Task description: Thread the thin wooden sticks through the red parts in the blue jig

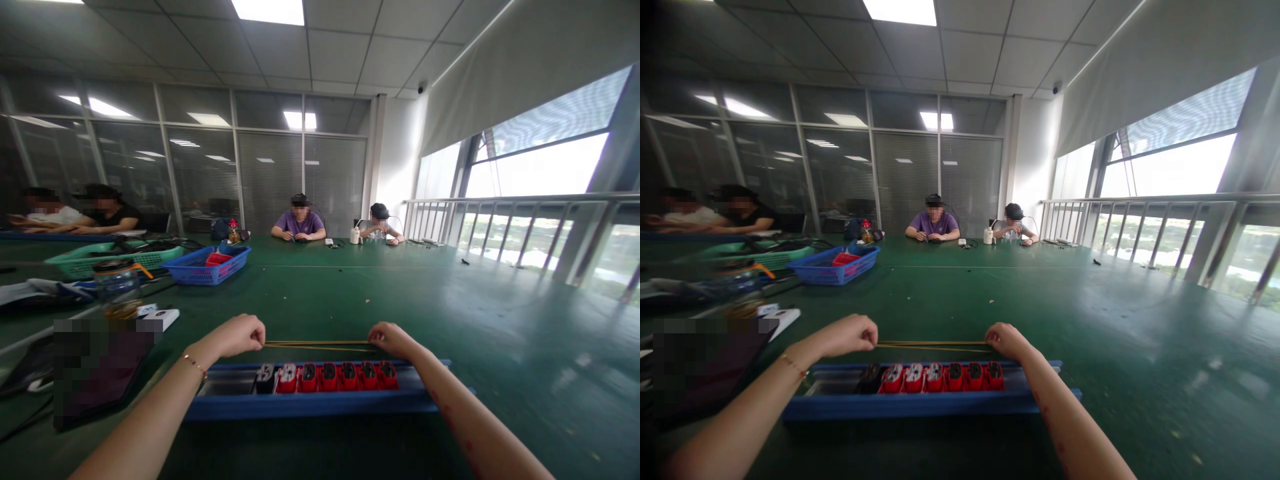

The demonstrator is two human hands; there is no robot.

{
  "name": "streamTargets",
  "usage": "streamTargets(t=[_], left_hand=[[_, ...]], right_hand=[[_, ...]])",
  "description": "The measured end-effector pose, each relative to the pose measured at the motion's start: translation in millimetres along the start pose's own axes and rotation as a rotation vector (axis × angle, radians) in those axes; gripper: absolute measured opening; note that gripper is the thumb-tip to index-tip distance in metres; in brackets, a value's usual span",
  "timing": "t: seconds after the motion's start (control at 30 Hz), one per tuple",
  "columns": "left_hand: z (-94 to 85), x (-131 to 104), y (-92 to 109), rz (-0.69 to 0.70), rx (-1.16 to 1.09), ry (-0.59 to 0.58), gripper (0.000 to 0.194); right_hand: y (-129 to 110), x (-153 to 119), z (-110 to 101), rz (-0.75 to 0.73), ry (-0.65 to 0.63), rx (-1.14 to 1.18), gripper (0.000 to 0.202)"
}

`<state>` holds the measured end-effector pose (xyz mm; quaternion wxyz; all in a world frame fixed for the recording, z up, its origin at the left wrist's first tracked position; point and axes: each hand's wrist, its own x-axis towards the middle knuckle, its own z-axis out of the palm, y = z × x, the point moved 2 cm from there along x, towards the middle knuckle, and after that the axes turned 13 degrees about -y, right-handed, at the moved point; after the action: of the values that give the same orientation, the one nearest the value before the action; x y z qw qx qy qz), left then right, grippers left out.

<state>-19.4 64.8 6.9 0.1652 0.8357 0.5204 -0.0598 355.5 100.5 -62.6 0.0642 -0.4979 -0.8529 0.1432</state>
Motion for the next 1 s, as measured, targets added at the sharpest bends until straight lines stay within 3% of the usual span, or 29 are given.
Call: streamTargets(t=[0.2, 0.3, 0.67, 0.83, 1.0], left_hand=[[19.3, 29.8, 4.7, -0.092, 0.065, 0.061, 0.019], [23.0, 37.6, 6.8, -0.108, 0.105, 0.08, 0.02], [26.1, 38.7, 7.8, -0.018, 0.245, 0.057, 0.03], [27.8, 43.5, 12.2, -0.024, 0.261, 0.047, 0.025], [24.1, 30.7, 15.7, -0.008, 0.224, 0.096, 0.015]], right_hand=[[-9.0, -6.0, -3.3, -0.041, 0.008, -0.087, 0.027], [-13.3, -7.8, -4.3, -0.074, 0.011, -0.154, 0.02], [-25.4, -8.6, -9.9, -0.02, -0.053, -0.264, 0.028], [-23.9, -8.6, -8.1, -0.011, -0.05, -0.266, 0.028], [-23.2, -12.9, -11.0, 0.032, 0.004, -0.26, 0.024]])
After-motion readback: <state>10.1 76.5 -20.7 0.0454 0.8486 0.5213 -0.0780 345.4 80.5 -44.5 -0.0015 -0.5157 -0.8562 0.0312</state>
